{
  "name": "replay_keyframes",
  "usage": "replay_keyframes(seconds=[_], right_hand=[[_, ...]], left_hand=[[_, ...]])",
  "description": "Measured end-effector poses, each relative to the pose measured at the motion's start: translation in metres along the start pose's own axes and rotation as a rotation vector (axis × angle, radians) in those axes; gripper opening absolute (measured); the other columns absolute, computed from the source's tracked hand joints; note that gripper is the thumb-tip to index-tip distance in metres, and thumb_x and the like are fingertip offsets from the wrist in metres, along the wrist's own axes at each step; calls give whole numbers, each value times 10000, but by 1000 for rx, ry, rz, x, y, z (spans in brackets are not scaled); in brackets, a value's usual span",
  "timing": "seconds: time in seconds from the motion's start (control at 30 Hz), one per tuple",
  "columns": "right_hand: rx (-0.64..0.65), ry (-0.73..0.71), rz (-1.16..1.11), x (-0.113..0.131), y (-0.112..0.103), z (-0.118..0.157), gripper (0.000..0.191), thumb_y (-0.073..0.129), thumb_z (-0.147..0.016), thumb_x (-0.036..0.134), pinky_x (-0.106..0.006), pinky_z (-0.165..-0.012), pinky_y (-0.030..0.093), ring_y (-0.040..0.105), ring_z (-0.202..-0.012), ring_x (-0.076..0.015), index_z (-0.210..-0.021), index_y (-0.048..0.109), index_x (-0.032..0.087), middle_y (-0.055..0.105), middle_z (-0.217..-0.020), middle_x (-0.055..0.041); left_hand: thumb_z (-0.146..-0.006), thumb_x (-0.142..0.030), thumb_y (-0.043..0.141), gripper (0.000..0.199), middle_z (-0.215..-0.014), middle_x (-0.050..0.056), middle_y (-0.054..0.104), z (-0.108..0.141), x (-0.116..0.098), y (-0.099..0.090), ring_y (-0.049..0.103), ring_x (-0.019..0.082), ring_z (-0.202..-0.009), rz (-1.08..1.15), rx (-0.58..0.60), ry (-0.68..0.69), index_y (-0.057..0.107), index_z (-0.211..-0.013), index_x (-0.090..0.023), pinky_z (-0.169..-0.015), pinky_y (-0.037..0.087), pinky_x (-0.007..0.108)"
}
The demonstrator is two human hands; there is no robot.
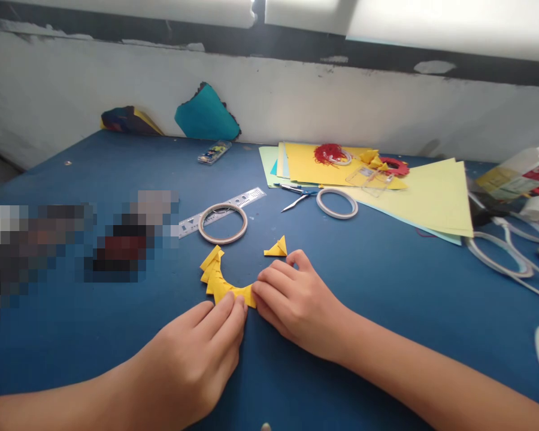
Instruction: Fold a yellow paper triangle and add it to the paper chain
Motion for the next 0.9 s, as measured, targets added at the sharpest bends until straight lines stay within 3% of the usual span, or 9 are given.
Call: replay_keyframes(seconds=[0.23, 0.5, 0.9], right_hand=[[-131, 77, -48, -16, -13, 1, 64, 527, -807, 75, -303, -647, 353, 539, -704, -138, -817, 551, 133, 619, -758, -56], [-13, 85, -120, -12, 1, 1, 40, 513, -832, 130, -313, -652, 338, 543, -738, -143, -815, 546, 144, 626, -798, -46], [-107, 93, -4, -12, -6, -1, 82, 493, -829, 94, -313, -680, 358, 510, -751, -164, -794, 561, 123, 613, -797, -73]], left_hand=[[-751, -63, 523, 133, -896, 185, 673, -1, 2, 0, 626, 275, -792, -8, 17, 5, 646, -800, -52, -570, 484, 341], [-747, -84, 554, 105, -897, 194, 668, 1, 1, 1, 620, 289, -812, -23, -10, 4, 637, -798, -44, -596, 465, 357], [-748, -110, 549, 98, -884, 186, 662, 2, 2, 2, 590, 270, -804, -27, -22, 15, 635, -760, -66, -592, 423, 351]])
Point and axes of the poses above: each hand's wrist, its own z-axis away from the middle knuckle, its own y-axis out of the palm, x = y × z, the point moved 10 cm from there along -z, towards the middle knuckle
